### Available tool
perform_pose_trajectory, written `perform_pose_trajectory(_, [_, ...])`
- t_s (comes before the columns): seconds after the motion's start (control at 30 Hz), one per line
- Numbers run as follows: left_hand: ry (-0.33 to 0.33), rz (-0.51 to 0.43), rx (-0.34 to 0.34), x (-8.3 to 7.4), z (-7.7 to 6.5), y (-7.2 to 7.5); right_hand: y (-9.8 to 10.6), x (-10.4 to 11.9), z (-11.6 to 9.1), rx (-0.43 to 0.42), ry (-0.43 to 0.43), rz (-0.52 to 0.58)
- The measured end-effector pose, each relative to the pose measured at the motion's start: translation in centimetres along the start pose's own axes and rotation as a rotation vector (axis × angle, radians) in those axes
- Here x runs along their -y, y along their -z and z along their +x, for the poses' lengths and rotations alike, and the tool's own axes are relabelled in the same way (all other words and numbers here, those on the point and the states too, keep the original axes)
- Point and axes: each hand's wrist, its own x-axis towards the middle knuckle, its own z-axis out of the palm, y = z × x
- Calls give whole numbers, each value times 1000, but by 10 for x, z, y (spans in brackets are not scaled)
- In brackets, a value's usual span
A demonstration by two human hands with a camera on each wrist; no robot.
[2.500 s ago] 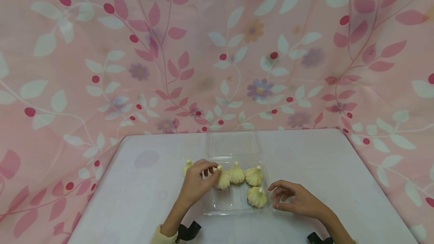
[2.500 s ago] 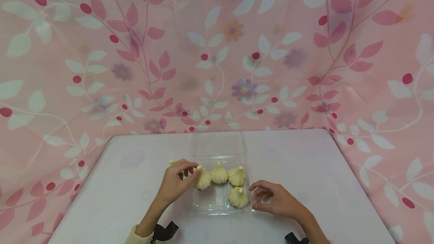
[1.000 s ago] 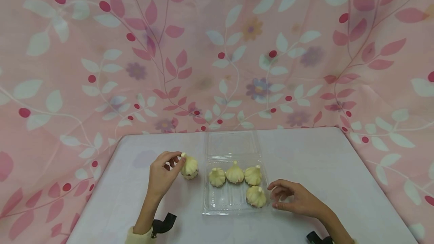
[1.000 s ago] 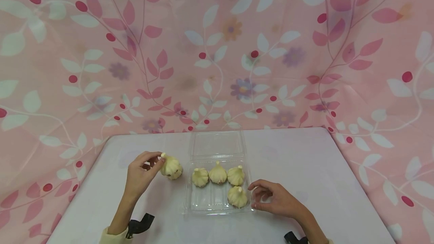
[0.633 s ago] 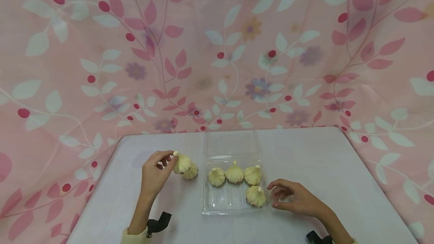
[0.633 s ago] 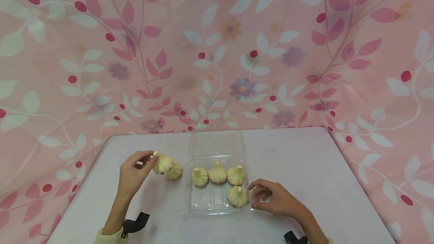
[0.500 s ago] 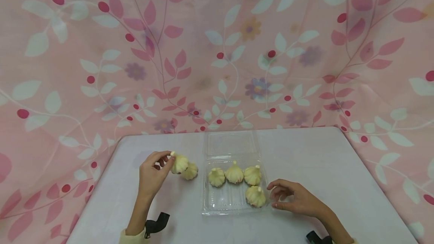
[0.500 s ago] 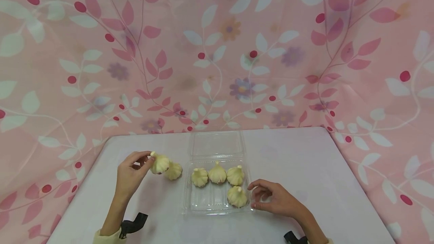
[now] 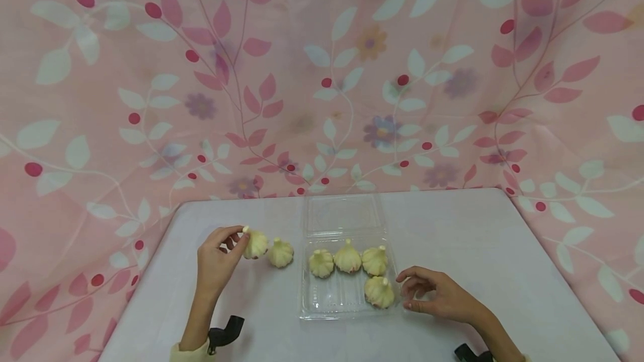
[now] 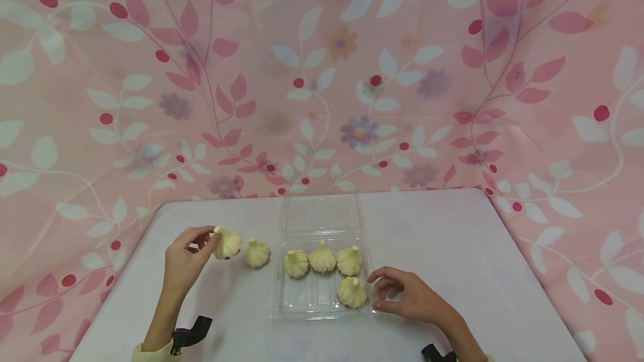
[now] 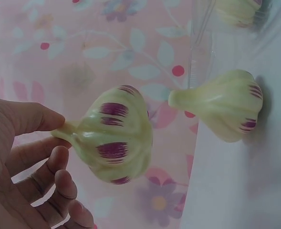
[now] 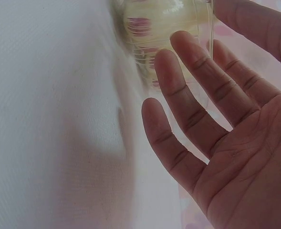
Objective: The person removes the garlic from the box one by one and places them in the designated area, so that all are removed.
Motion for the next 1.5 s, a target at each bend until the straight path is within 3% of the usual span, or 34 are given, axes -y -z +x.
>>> perform_pose_trajectory(0.33, [7, 44, 0, 12, -3, -1, 0, 0, 0, 3, 9, 18])
perform_pose_trajectory(0.67, [108, 128, 36, 19, -8, -5, -1, -1, 0, 4, 5, 33])
perform_pose_trajectory(0.9, [90, 158, 46, 24, -9, -7, 0, -1, -1, 3, -4, 19])
perform_pose_trajectory(1.27, [133, 207, 96, 33, -14, -12, 0, -1, 0, 7, -8, 23])
perform_pose_trajectory(1.5, [113, 219, 104, 39, -14, -16, -1, -1, 0, 0, -17, 10])
